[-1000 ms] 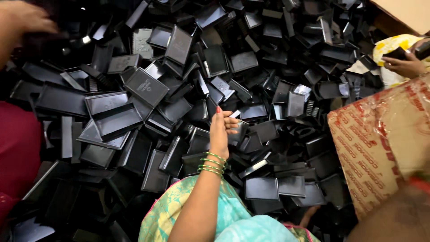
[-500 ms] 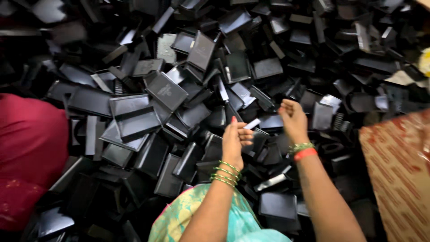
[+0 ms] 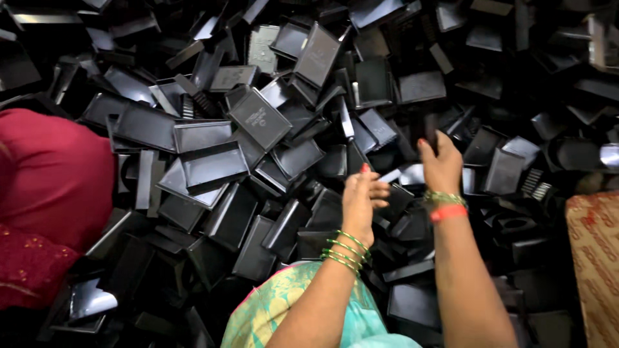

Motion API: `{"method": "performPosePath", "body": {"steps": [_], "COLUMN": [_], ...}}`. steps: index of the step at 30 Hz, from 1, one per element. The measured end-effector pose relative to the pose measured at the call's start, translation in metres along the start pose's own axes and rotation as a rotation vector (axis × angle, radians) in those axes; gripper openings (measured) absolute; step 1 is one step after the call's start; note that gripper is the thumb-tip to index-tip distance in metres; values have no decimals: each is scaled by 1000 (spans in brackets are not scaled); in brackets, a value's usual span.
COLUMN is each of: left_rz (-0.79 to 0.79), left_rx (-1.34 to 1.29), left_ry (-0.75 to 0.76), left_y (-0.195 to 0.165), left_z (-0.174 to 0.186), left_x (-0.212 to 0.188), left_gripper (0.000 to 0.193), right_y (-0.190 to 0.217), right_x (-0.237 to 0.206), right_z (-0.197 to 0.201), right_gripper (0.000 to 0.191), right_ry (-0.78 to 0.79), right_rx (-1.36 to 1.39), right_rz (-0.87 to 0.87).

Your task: The person sits on the floor and repeatedly picks up small black plastic components from a large pile. They align and snap two pieces together by hand, then place the assembled unit back into the pile. The process is repeated continuously with no tools used.

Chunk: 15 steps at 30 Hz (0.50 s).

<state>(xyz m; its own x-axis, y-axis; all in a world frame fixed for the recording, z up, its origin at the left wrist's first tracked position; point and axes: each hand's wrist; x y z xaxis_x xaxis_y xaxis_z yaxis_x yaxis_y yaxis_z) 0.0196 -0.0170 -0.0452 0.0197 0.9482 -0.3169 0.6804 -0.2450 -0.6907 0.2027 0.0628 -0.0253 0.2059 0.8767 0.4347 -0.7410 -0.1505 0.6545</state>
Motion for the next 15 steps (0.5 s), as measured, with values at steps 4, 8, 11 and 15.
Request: {"method": "performPosePath", "body": {"steps": [4,8,11,15], "left_rz": [-82,83,285,251], "left_rx": [148,110,-37,-79], "left_ry": [8,436,643,600], "left_y": [-4,-14,-18,-23], "left_z": [-5,-11,-19,-19], "left_x": [4,-11,-29,-38], "left_gripper": [51,65,76,73], "right_y": [38,73,83,75], "right_x": [-54,-122,-151,-155], "right_z": [69,84,70,54], "right_gripper": [28,28,33,40], "right_ry": [141,391,450,202], "right_rx": [856,690,854,440], "right_rz": [-445,-717,-655,-445]}}
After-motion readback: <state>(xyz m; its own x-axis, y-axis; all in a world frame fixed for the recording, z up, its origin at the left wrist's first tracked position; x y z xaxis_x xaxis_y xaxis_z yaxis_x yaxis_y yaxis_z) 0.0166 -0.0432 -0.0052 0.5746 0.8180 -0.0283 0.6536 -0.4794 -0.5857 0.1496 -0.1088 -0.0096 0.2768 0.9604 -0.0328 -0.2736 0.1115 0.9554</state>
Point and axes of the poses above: each hand's wrist, its own x-axis towards the middle knuckle, its own z-axis out of the back of the hand, y = z × x
